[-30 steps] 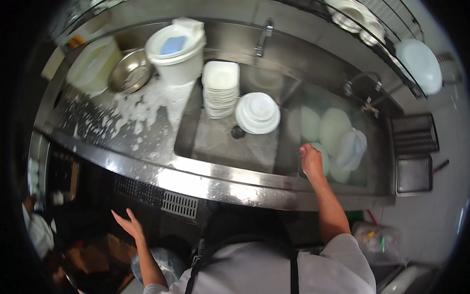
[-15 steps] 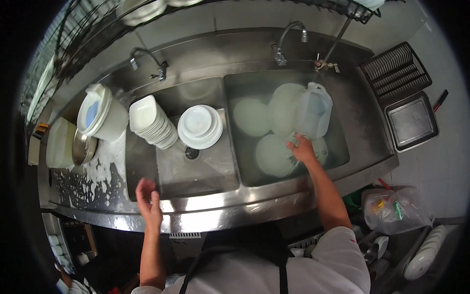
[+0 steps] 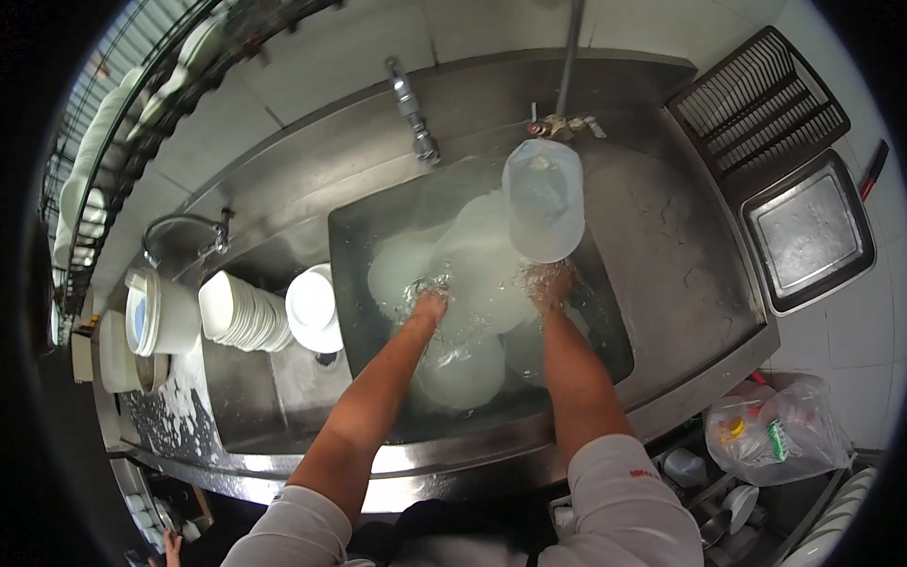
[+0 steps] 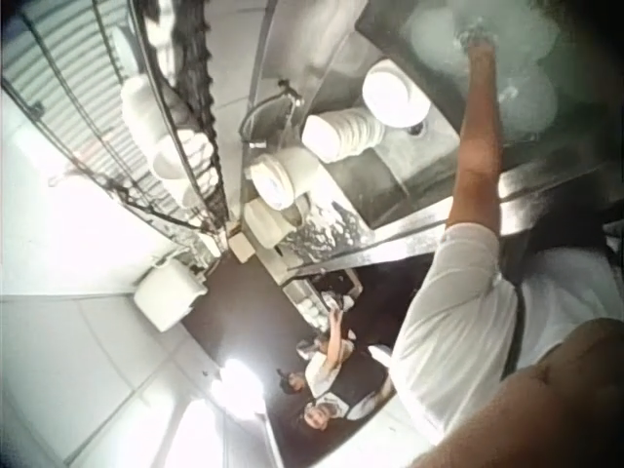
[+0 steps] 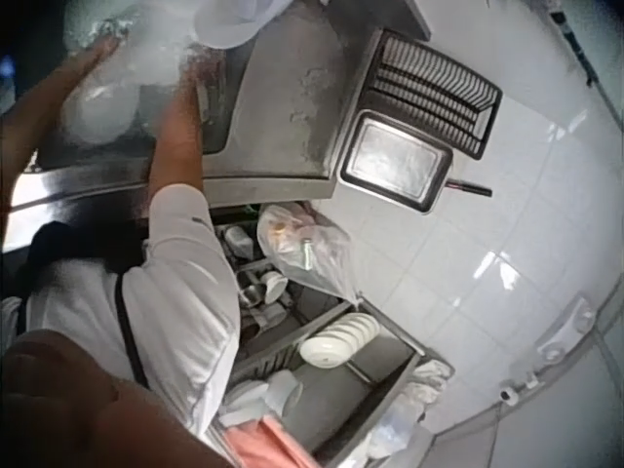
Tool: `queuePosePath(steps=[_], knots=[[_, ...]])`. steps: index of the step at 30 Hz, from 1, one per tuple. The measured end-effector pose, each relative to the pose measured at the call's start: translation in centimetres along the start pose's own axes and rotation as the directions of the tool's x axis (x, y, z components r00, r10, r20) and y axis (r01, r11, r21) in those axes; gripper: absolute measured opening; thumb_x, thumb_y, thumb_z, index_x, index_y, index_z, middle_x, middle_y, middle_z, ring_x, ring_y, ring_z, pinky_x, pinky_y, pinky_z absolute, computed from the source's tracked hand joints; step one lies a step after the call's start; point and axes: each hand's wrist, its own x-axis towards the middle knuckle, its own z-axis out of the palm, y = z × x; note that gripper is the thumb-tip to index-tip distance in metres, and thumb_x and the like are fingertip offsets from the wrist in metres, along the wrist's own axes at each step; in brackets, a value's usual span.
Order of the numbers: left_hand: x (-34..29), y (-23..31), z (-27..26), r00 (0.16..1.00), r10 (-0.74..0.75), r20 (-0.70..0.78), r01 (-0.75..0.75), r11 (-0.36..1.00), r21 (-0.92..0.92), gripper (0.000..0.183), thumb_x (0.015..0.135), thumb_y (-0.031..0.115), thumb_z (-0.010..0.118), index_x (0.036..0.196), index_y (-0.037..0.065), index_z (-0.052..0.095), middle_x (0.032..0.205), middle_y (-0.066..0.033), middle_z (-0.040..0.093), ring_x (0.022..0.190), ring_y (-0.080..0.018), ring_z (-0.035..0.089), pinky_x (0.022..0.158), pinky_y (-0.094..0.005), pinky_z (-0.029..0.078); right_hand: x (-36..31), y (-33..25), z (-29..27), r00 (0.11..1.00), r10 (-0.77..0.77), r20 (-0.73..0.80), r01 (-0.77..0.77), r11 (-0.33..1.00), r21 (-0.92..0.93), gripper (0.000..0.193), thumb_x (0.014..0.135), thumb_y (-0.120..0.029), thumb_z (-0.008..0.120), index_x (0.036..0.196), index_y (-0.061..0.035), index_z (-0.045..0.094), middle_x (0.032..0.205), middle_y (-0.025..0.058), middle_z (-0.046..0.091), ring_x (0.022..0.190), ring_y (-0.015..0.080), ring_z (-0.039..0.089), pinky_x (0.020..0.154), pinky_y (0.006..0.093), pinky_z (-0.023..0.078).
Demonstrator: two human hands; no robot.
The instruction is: Washing dishes and placing them on a drying rack in a commercial kitchen sink area.
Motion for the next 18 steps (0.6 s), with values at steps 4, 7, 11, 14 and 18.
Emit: queuePosePath(steps=[4, 7, 11, 14, 18], knots=[[4.1, -1.1, 4.1, 0.958, -0.094, 0.272, -0.052, 0.873, 0.485, 0.059, 0.089, 0.032, 0.065, 0.138, 0.002, 0.048, 0.124, -0.0182, 0.064, 0.116, -0.0369, 0.062, 0.102, -0.0496, 0.045, -2.5, -6.4, -0.8, 0.916, 0.395, -0.067, -0.37, 0.774, -0.514, 0.038, 0.091, -0.032, 0.062, 0.116, -0.0048, 0.067, 0.123, 0.0145, 0.066, 0.114, 0.031, 0.062, 0.094, 0.0394, 0.051], [3.2, -2.0, 4.9, 0.909, -0.32, -0.266, 0.35, 0.934, 0.074, 0.048, 0.092, 0.031, 0.062, 0.131, 0.004, 0.056, 0.122, -0.0172, 0.065, 0.121, -0.0367, 0.058, 0.101, -0.0518, 0.044, -3.2, -11.6, -1.2, 0.862, 0.507, 0.027, -0.404, 0.717, -0.568, 0.036, 0.09, -0.034, 0.062, 0.106, -0.0043, 0.073, 0.123, 0.0165, 0.067, 0.12, 0.0317, 0.061, 0.096, 0.0391, 0.052], [0.7, -4.3, 5.9, 0.907, -0.36, -0.219, 0.323, 0.928, -0.187, 0.043, 0.09, 0.026, 0.059, 0.127, 0.004, 0.061, 0.132, -0.0187, 0.06, 0.132, -0.0387, 0.047, 0.11, -0.0555, 0.031, -4.9, -15.3, -1.4, 0.849, 0.526, 0.062, -0.371, 0.674, -0.639, 0.041, 0.088, -0.024, 0.062, 0.122, -0.002, 0.058, 0.123, 0.0186, 0.064, 0.118, 0.0327, 0.059, 0.1, 0.042, 0.048], [-0.4, -7.3, 6.7, 0.953, -0.203, -0.223, 0.218, 0.975, 0.045, 0.04, 0.089, 0.021, 0.056, 0.124, 0.004, 0.064, 0.139, -0.0199, 0.056, 0.139, -0.0402, 0.039, 0.117, -0.0582, 0.021, -6.2, -16.0, -0.2, 0.898, 0.434, -0.079, -0.416, 0.775, -0.476, 0.057, 0.088, -0.016, 0.062, 0.14, -0.0014, 0.044, 0.122, 0.0181, 0.062, 0.116, 0.032, 0.058, 0.103, 0.0439, 0.045], [-0.3, -11.4, 5.3, 0.851, 0.459, -0.255, -0.318, 0.837, 0.445, 0.038, 0.088, 0.016, 0.056, 0.123, 0.003, 0.061, 0.123, -0.0189, 0.064, 0.13, -0.0388, 0.05, 0.119, -0.0616, 0.02, -6.4, -15.7, 1.4, 0.906, 0.388, -0.17, -0.423, 0.854, -0.303, 0.058, 0.083, -0.006, 0.057, 0.14, -0.0062, 0.047, 0.128, 0.0198, 0.059, 0.121, 0.0326, 0.056, 0.102, 0.0416, 0.045]])
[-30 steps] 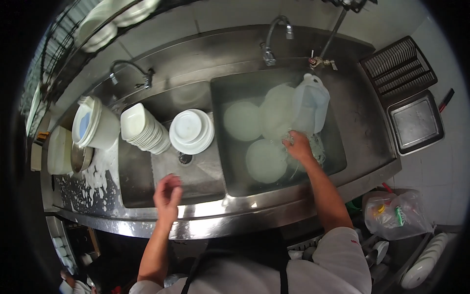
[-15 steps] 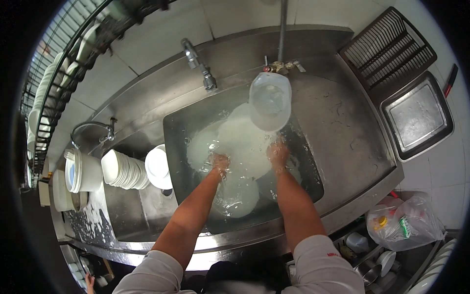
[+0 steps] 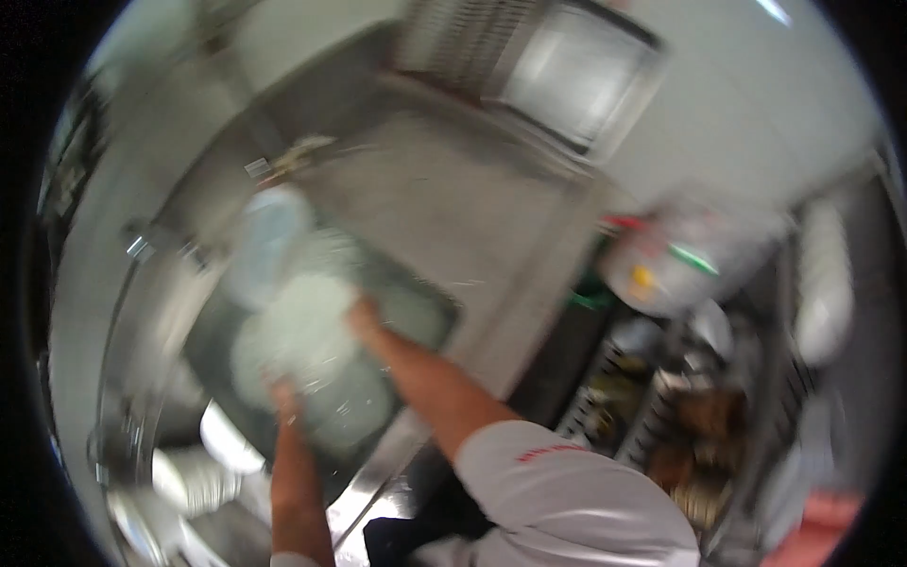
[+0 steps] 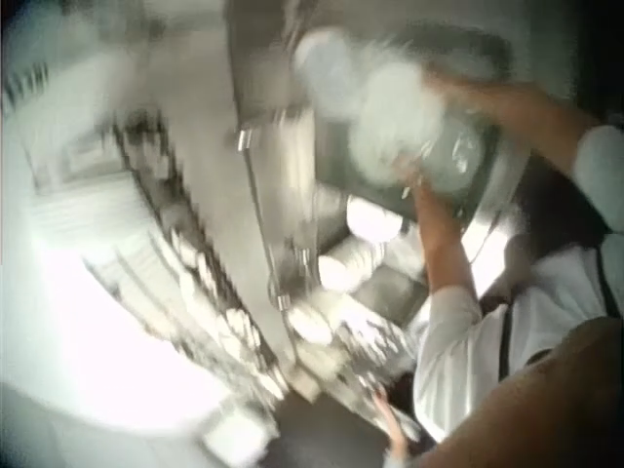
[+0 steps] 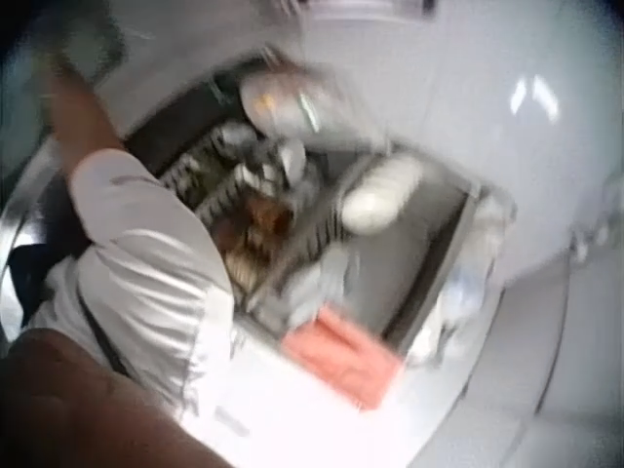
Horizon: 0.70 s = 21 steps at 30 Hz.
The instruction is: Washing dishes and placing them on a drying rack in a commercial kitchen sink area.
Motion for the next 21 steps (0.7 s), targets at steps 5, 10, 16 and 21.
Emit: queuePosePath(steps=[5, 10, 16, 21], knots=[[-1.1, 3.2, -3.6, 0.616, -0.414, 0.67, 0.549, -0.385, -0.742, 0.071, 0.101, 0.01, 0.05, 0.158, 0.007, 0.007, 0.15, -0.0196, 0.04, 0.129, -0.0343, 0.047, 0.11, -0.054, 0.038, -3.9, -0.6, -4.1, 0.998, -0.016, 0.056, -0.014, 0.862, 0.506, 0.068, 0.077, 0.007, 0.05, 0.143, -0.0106, 0.048, 0.135, 0.0216, 0.055, 0.129, 0.0329, 0.051, 0.105, 0.0391, 0.044], [0.5, 5.6, -7.6, 0.599, -0.358, 0.716, 0.518, -0.508, -0.688, 0.073, 0.1, 0.009, 0.054, 0.159, 0.014, 0.012, 0.151, -0.0175, 0.039, 0.133, -0.0326, 0.043, 0.11, -0.052, 0.038, -6.6, -4.6, -9.1, 0.985, -0.141, 0.097, 0.043, 0.751, 0.659, 0.073, 0.076, 0.011, 0.048, 0.146, -0.0101, 0.044, 0.134, 0.0212, 0.058, 0.127, 0.0314, 0.055, 0.106, 0.0358, 0.043], [0.8, 3.9, -8.1, 0.706, -0.375, 0.6, 0.507, -0.323, -0.799, 0.078, 0.098, 0.019, 0.062, 0.158, 0.014, 0.013, 0.152, -0.0181, 0.037, 0.131, -0.0318, 0.046, 0.109, -0.0526, 0.039, -8.4, -5.0, -9.1, 0.996, -0.036, 0.085, -0.024, 0.792, 0.61, 0.08, 0.075, 0.01, 0.053, 0.15, -0.0118, 0.038, 0.134, 0.0173, 0.059, 0.127, 0.0288, 0.055, 0.106, 0.0333, 0.043], [2.6, 3.8, -6.1, 0.799, -0.249, 0.548, 0.407, -0.446, -0.797, 0.076, 0.098, 0.027, 0.063, 0.157, 0.01, 0.018, 0.151, -0.0201, 0.038, 0.131, -0.0342, 0.047, 0.111, -0.0512, 0.04, -8.9, -5.0, -10.5, 0.99, -0.136, -0.037, 0.131, 0.793, 0.595, 0.08, 0.075, 0.003, 0.063, 0.149, -0.0097, 0.036, 0.13, 0.0207, 0.061, 0.12, 0.0357, 0.06, 0.1, 0.04, 0.048]])
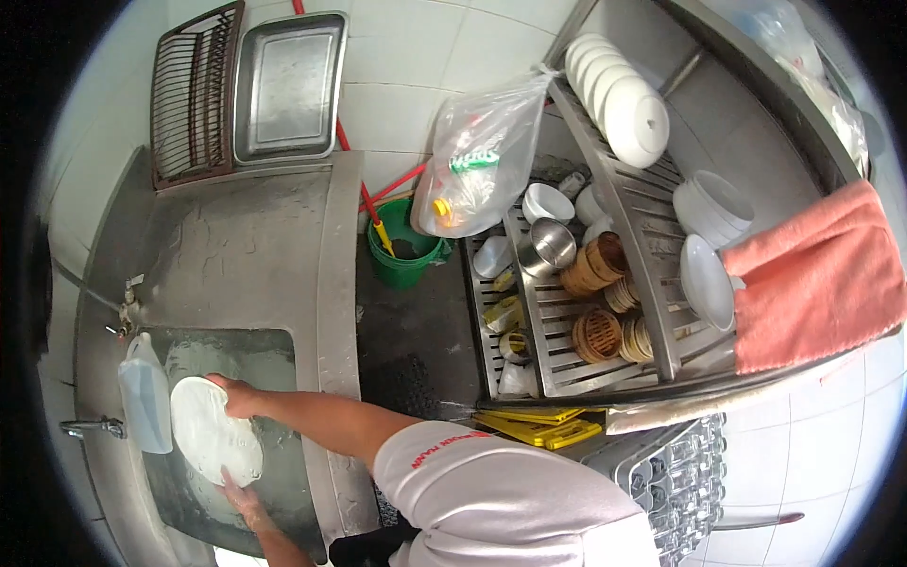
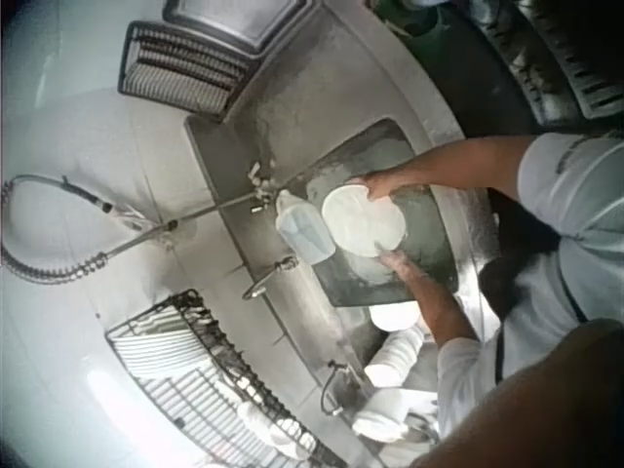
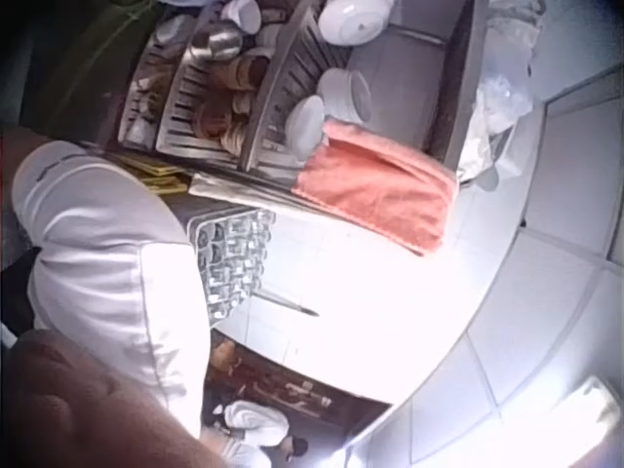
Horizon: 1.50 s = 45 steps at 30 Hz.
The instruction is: Washing dishes and placing them on a drying rack in a commercial kitchen sink area.
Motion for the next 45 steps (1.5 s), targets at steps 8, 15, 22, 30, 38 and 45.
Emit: queuePosePath(steps=[8, 15, 22, 30, 38, 45], knots=[[1.2, -0.6, 0.6, 0.985, -0.17, 0.024, 0.17, 0.985, 0.009, 0.064, 0.103, 0.04, 0.051, 0.151, 0.001, 0.032, 0.15, -0.0169, 0.045, 0.133, -0.0331, 0.048, 0.114, -0.049, 0.038, 0.5, 3.1, 0.5, 0.996, 0.08, -0.037, -0.086, 0.98, -0.182, 0.056, 0.076, -0.013, 0.065, 0.131, -0.005, 0.054, 0.114, 0.023, 0.067, 0.108, 0.0383, 0.065, 0.092, 0.0457, 0.052], [0.3, 0.0, 1.1, 0.997, -0.039, 0.064, 0.03, 0.991, 0.131, 0.048, 0.105, 0.026, 0.05, 0.142, -0.005, 0.048, 0.135, -0.015, 0.058, 0.123, -0.0253, 0.056, 0.109, -0.035, 0.042, -0.6, 3.4, 1.2, 0.939, 0.341, -0.046, -0.342, 0.912, -0.227, 0.038, 0.087, -0.014, 0.054, 0.121, -0.0018, 0.065, 0.112, 0.0188, 0.071, 0.102, 0.0271, 0.068, 0.086, 0.0427, 0.055], [-6.2, 0.8, 12.0, 0.909, -0.341, 0.238, 0.41, 0.83, -0.377, 0.047, 0.101, 0.036, 0.055, 0.134, 0.003, 0.055, 0.128, -0.0154, 0.064, 0.117, -0.0328, 0.061, 0.103, -0.0465, 0.049, -6.4, -10.3, -0.7, 0.994, -0.007, -0.107, -0.055, 0.824, -0.564, 0.042, 0.083, -0.005, 0.055, 0.124, 0.005, 0.054, 0.112, 0.0356, 0.063, 0.109, 0.0475, 0.061, 0.092, 0.0486, 0.053], [-8.2, 7.2, 26.0, 0.851, 0.158, 0.501, 0.132, 0.859, -0.494, 0.05, 0.101, 0.036, 0.052, 0.138, 0.002, 0.052, 0.134, -0.0154, 0.06, 0.125, -0.0338, 0.056, 0.109, -0.0509, 0.042, -12.5, -24.2, 1.4, 0.82, -0.541, -0.187, 0.114, 0.475, -0.872, 0.04, 0.088, -0.007, 0.055, 0.123, 0.0108, 0.055, 0.139, 0.0406, 0.038, 0.132, 0.0528, 0.04, 0.103, 0.0605, 0.042], [-7.0, 13.1, 26.8, 0.837, 0.227, 0.498, 0.124, 0.808, -0.576, 0.056, 0.102, 0.036, 0.048, 0.143, -0.001, 0.045, 0.144, -0.0177, 0.052, 0.133, -0.0353, 0.049, 0.113, -0.0516, 0.037, -10.9, -24.9, -8.3, 0.764, -0.593, -0.256, 0.43, 0.763, -0.483, 0.03, 0.084, 0.0, 0.054, 0.112, 0.0079, 0.059, 0.125, 0.0341, 0.051, 0.119, 0.0496, 0.051, 0.1, 0.0466, 0.047], [-5.9, 12.0, 28.7, 0.885, -0.018, 0.466, 0.267, 0.838, -0.475, 0.049, 0.103, 0.023, 0.046, 0.143, -0.005, 0.042, 0.144, -0.0206, 0.051, 0.131, -0.0366, 0.05, 0.113, -0.0505, 0.038, -7.4, -17.1, -17.3, 0.776, -0.374, -0.507, 0.232, 0.918, -0.321, 0.028, 0.082, -0.003, 0.049, 0.101, 0.0069, 0.068, 0.109, 0.0346, 0.062, 0.108, 0.048, 0.056, 0.1, 0.0471, 0.045]])
